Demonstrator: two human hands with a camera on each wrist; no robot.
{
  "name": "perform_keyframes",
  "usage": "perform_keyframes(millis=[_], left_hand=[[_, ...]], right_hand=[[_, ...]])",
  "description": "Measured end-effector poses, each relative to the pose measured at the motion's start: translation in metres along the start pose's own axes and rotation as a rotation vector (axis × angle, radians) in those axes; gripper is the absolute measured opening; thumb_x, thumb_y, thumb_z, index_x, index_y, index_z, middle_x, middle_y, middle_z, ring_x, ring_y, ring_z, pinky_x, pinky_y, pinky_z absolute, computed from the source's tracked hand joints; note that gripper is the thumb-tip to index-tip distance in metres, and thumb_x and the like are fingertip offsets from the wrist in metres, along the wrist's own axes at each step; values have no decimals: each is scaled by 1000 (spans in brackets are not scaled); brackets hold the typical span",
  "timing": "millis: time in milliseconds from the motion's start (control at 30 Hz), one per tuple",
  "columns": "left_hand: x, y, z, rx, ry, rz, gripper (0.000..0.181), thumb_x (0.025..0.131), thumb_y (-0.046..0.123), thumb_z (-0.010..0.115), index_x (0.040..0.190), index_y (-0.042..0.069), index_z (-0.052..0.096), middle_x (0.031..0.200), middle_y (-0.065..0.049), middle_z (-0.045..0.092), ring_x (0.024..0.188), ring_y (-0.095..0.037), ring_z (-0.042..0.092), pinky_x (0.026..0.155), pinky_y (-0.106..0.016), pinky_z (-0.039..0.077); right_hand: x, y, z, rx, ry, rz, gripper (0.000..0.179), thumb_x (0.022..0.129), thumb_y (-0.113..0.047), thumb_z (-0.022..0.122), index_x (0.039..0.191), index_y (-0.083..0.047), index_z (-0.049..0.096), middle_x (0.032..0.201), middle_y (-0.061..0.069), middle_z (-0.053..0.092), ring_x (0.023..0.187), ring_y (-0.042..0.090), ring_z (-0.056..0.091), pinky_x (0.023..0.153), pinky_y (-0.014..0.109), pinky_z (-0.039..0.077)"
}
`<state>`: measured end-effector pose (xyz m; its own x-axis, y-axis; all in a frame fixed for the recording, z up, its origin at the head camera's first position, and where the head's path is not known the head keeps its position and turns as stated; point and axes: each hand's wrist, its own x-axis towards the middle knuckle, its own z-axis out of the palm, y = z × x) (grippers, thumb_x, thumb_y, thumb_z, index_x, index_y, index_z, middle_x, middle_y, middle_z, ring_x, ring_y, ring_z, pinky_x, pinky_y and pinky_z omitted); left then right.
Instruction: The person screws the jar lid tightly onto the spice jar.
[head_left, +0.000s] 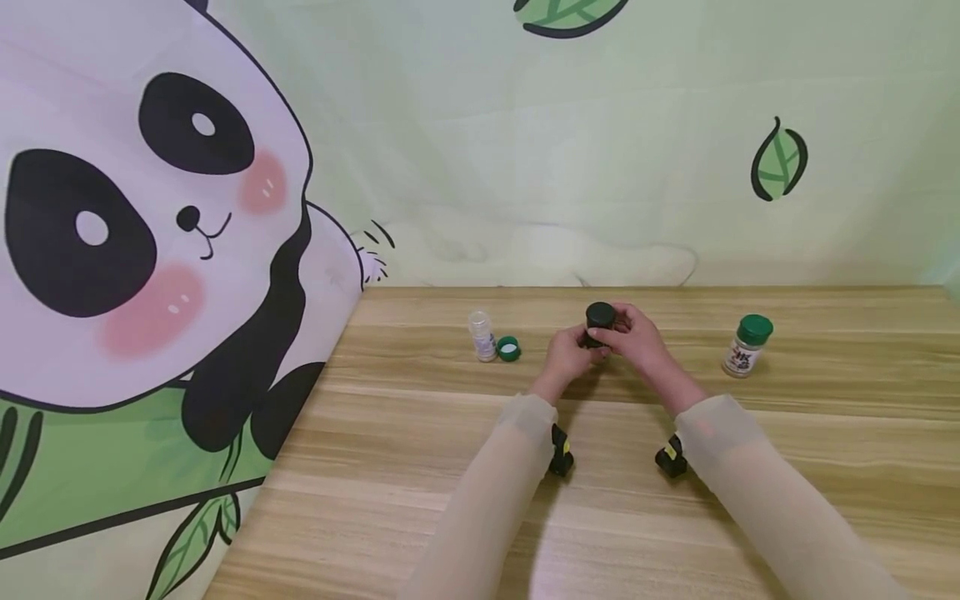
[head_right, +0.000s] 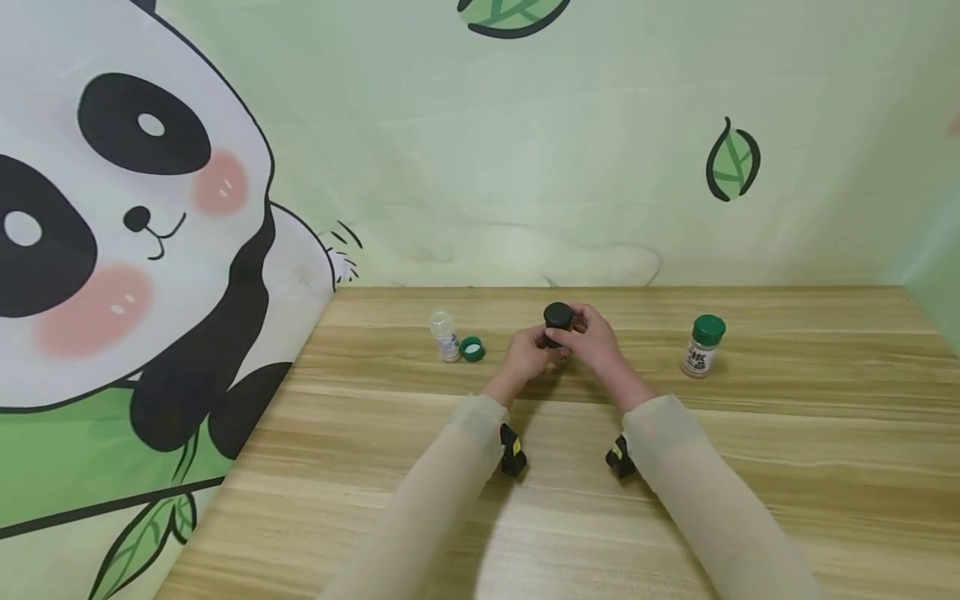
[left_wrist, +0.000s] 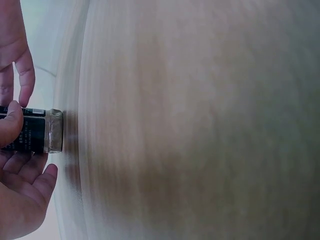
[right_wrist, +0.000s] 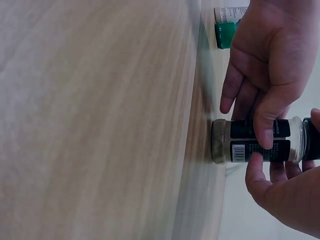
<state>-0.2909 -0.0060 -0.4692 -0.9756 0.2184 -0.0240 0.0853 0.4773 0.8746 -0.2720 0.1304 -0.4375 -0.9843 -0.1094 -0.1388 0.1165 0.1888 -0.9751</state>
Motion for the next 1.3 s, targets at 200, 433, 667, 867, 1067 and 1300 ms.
perform_keyframes(millis=[200, 433, 667, 867, 1067, 1300], left_hand=[[1, 0, 0, -7, -2, -5, 37, 94, 10, 73, 130, 3, 69, 130, -14, 72, 117, -24, 68, 83, -18, 51], [2, -1, 0, -10, -2, -15, 35, 94, 10, 74, 127, 4, 70, 129, -14, 73, 106, -20, 68, 77, -18, 50], [1, -1, 1, -40, -8, -35, 35, 94, 8, 73, 128, 5, 70, 132, -13, 71, 119, -23, 67, 95, -28, 54], [0, 0, 1, -41, -8, -36, 36, 94, 9, 73, 129, 5, 69, 133, -13, 71, 126, -25, 65, 104, -34, 53], [-2, 1, 2, -31, -4, -42, 36, 93, 8, 74, 129, 5, 70, 133, -13, 71, 129, -27, 64, 109, -36, 51], [-1, 2, 2, -32, 2, -46, 37, 93, 7, 74, 130, 5, 69, 134, -13, 71, 130, -27, 64, 110, -37, 50]], right_hand=[[4, 0, -8, -15, -84, -12, 71, 102, -13, 61, 159, 4, 21, 162, 31, 32, 151, 42, 36, 118, 54, 40], [9, -6, -21, -118, -194, -16, 72, 101, -13, 61, 159, 5, 22, 160, 34, 33, 148, 46, 38, 114, 51, 45], [15, -8, -33, -156, -302, -27, 66, 101, -12, 61, 156, 4, 30, 159, 33, 36, 146, 46, 40, 115, 52, 44], [22, -9, -42, -173, -388, -28, 64, 101, -10, 60, 156, 4, 29, 159, 32, 35, 145, 46, 41, 115, 53, 44], [24, -11, -44, -189, -396, -12, 63, 101, -10, 60, 156, 2, 31, 162, 29, 31, 143, 43, 43, 116, 54, 42], [24, -13, -43, -193, -380, 1, 61, 102, -11, 59, 155, 3, 33, 163, 29, 30, 144, 42, 42, 115, 49, 44]])
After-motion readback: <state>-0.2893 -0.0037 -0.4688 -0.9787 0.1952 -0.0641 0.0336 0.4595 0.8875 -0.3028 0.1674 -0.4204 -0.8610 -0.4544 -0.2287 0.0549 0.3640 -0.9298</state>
